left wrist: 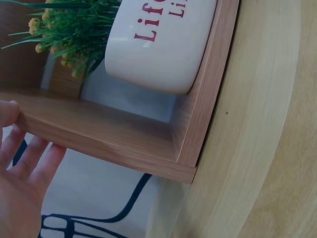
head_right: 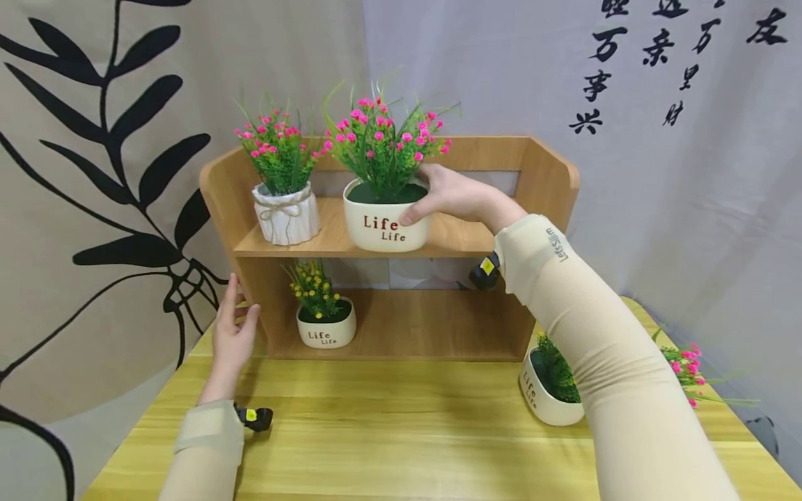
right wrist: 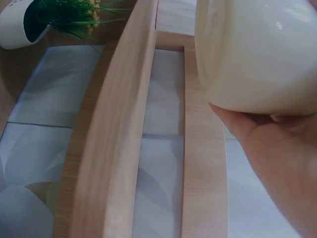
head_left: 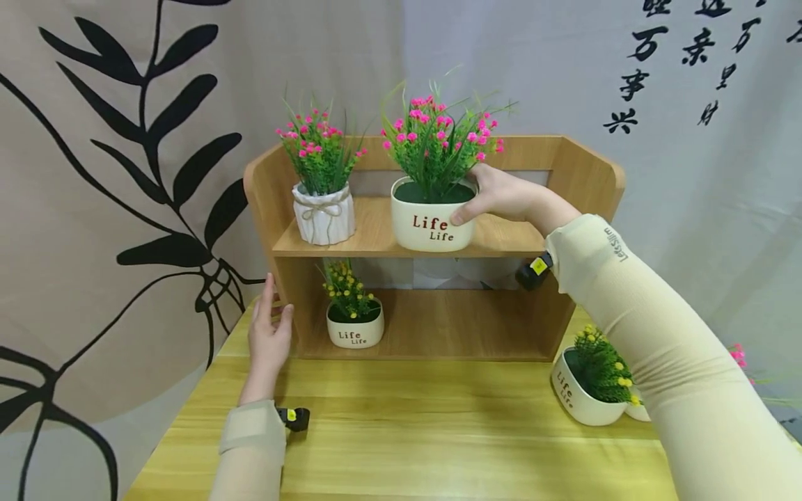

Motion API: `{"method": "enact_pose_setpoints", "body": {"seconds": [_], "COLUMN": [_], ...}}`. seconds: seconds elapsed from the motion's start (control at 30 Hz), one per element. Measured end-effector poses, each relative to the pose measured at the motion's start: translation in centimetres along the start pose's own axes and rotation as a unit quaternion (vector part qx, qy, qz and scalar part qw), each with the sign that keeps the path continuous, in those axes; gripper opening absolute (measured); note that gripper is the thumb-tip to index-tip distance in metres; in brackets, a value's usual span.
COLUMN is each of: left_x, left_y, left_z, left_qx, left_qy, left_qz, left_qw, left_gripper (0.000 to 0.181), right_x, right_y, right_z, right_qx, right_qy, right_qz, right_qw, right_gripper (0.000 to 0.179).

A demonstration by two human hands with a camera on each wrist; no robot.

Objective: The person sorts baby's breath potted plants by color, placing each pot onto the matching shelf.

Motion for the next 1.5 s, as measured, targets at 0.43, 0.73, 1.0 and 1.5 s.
{"method": "enact_pose_setpoints", "body": {"seconds": [0.43, 0.73, 1.0, 1.5], "left_x": [-0.1, 0.0, 0.0, -0.1], "left_y": [-0.2, -0.1, 0.0, 0.0], "left_z": [0.3, 0.4, 0.3, 0.3], "left_qx": [0.002, 0.004, 0.004, -0.004], "left_qy": [0.008, 0.002, -0.010, -0.003], "left_qz": [0.005, 0.003, -0.002, -0.001], "left_qw": [1.0000, 1.0000, 0.9999, 1.0000], "left_gripper": [0.071, 0.072, 0.071, 0.072], "right_x": [-1.3, -1.6, -2.4, -3.7], "right_y": [0.3, 0.5, 0.0, -0.3], "right_z": [-1.1, -2.2, -2.2, -2.3], "right_qx": [-0.035, -0.031, 0.003, -0.007], "right_qy": [-0.023, -0.044, -0.043, -0.021], "right_qz": [0.008, 0.007, 0.027, 0.062], "right_qw": [0.9991, 0.9985, 0.9987, 0.9978], "right_gripper": [0.099, 0.101, 0.106, 0.090]}}
Point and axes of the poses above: each hand's wrist, its own x-axis away from the middle knuckle, its own y-axis out of the back of the hand, z = x × y, the point moved 9 cm from there along -x, towards the middle knuckle, and after that the axes turned 11 degrees about y, right-handed, at the moved point
